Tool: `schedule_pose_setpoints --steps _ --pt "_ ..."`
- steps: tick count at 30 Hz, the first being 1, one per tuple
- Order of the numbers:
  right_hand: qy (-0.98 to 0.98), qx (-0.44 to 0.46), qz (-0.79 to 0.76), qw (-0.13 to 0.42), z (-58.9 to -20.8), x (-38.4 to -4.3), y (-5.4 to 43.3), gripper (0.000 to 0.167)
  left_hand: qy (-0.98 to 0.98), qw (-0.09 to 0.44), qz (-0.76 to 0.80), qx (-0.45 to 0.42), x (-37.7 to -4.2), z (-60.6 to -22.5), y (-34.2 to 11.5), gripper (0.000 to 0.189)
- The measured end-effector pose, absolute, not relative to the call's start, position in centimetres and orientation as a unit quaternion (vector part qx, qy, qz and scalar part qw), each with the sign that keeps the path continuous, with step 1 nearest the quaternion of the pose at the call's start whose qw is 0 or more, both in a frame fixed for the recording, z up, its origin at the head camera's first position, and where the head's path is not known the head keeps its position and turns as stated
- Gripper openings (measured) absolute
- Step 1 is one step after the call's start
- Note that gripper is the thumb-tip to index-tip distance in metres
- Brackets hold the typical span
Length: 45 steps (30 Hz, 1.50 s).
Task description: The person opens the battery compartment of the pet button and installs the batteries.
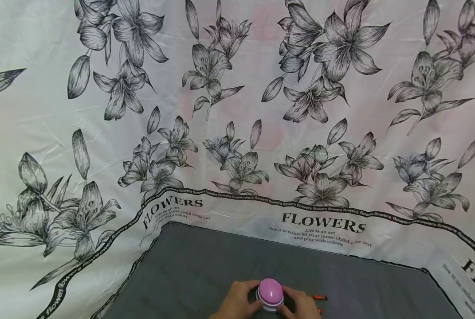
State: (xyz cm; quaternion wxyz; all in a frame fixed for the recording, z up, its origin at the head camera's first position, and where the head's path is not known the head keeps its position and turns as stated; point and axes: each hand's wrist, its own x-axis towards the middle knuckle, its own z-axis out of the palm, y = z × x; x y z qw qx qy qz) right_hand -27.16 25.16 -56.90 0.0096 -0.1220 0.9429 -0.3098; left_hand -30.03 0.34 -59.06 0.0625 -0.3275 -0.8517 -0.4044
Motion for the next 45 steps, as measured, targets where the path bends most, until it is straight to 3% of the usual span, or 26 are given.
schedule_pose_setpoints --steps 8,13,17,24,35,45 --pt "0.941 -0.094 -0.31 -0.096 -55.2 -25.3 24.2 0.049 -0.823 0.081 -0.469 -0.309 -29.3 -57.9 0.0 0.04" --pt "0.904 -0.076 -0.403 -0.12 -53.5 -24.2 23.6 0.044 -0.765 0.056 -0.587 -0.259 -28.5 -56.1 -0.1 0.031" --pt "0.895 -0.087 -0.408 -0.154 -52.1 -23.8 23.1 0.043 -0.739 0.073 -0.63 -0.224 -27.9 -54.3 -0.3 0.021" --pt "0.89 -0.068 -0.395 -0.219 -50.6 -23.5 22.6 0.03 -0.735 0.081 -0.627 -0.245 -27.5 -52.4 -0.9 0.02" --pt "0.894 -0.019 -0.411 -0.18 -48.8 -23.7 22.1 0.019 -0.732 0.082 -0.619 -0.274 -27.5 -51.2 -1.1 0.039" --pt "0.889 0.011 -0.45 -0.087 -49.7 -24.6 22.2 0.028 -0.758 0.049 -0.612 -0.222 -27.5 -51.3 -1.1 0.032"
